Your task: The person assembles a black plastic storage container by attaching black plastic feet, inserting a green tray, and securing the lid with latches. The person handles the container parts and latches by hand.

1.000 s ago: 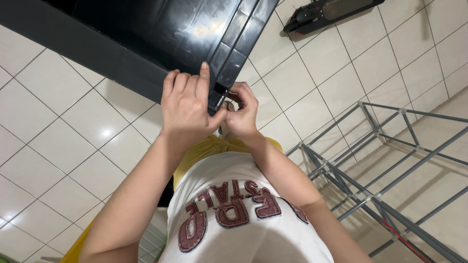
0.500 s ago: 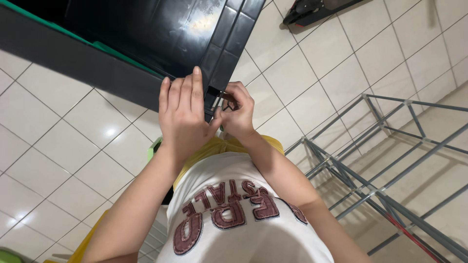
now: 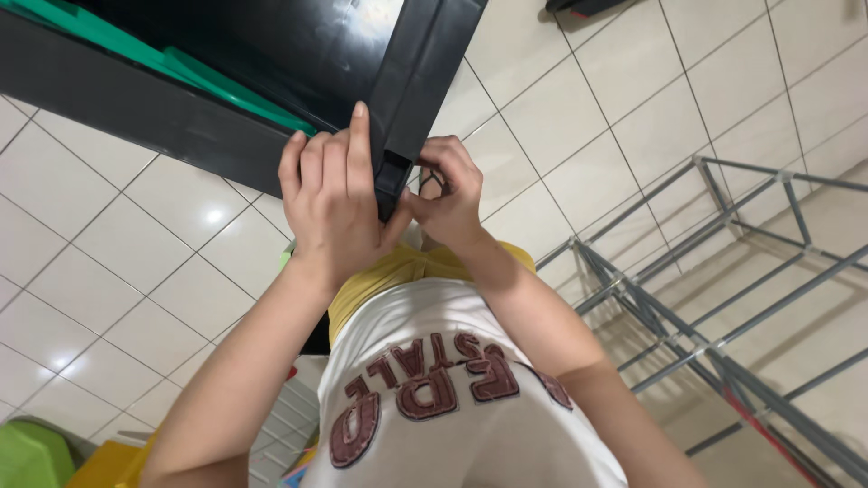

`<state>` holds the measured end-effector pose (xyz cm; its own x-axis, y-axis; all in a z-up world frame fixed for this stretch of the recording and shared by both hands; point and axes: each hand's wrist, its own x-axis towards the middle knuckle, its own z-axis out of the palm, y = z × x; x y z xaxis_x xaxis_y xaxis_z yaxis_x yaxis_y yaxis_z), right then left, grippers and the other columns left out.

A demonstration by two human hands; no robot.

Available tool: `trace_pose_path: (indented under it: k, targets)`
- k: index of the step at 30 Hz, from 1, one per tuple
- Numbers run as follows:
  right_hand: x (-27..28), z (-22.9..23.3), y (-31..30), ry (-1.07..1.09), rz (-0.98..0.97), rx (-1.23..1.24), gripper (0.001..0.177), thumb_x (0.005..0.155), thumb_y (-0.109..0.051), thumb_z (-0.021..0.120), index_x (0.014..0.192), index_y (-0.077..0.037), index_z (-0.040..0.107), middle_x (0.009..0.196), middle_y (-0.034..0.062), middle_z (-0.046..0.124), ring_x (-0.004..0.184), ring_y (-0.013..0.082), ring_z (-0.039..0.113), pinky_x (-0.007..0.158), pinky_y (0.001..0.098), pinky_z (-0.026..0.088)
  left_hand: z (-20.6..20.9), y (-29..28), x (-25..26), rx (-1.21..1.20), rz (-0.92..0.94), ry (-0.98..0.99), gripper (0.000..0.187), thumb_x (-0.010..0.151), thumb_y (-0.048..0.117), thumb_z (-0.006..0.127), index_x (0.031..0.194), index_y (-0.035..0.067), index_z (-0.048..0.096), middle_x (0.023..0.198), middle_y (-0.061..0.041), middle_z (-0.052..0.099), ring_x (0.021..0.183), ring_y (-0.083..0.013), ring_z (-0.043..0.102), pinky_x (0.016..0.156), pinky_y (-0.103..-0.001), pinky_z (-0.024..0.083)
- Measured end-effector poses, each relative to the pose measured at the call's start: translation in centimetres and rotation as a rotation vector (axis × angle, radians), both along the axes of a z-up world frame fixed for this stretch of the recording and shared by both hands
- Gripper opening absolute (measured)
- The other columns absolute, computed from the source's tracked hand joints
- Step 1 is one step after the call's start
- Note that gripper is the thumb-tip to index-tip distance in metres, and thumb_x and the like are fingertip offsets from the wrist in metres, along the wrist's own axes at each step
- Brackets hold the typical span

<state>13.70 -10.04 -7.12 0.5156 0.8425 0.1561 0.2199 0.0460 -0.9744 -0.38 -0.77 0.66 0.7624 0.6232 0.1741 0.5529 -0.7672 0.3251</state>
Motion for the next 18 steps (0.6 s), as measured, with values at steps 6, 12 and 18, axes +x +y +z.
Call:
trace_pose_path:
  k: [6,12,18]
  targets:
    - [0.5,0.4,0.5,0.015,0.021,0.004,0.051,0.064,0.016,0.08,0.111,0.0,0.068,0.108,0.0102,0.067,0.101,0.0218,0.067,0.089,0.0308,0.057,-1.1,0.3,0.4,0.054,0.001,-0.058,0.092,0.09,0.042,0.075,0.154,-0.012,0.037,0.128,-0.018,0.061,0.122,-0.0348,0.053,0.12,-0.051,0.027]
    - [1.5,0.0,0.6,0.035,0.078,0.026,0.055,0.061,0.015,0.081,0.112,-0.002,0.068,0.108,0.0077,0.065,0.101,0.0203,0.065,0.089,0.0317,0.056,-0.5,1.0,0.6,0.036,-0.018,-0.016,0.092,0.087,0.041,0.075,0.155,-0.009,0.038,0.127,-0.016,0.061,0.12,-0.033,0.054,0.121,-0.05,0.027]
    - [1.7,-0.3,0.1,0.23,0.106,-0.043,0.049,0.068,0.019,0.078,0.111,0.0,0.068,0.11,0.005,0.06,0.099,0.0149,0.063,0.083,0.0263,0.053,0.0,1.5,1.0,0.049,-0.072,0.011,0.095,0.082,0.045,0.075,0.153,-0.008,0.042,0.123,-0.016,0.062,0.116,-0.0308,0.056,0.118,-0.049,0.028]
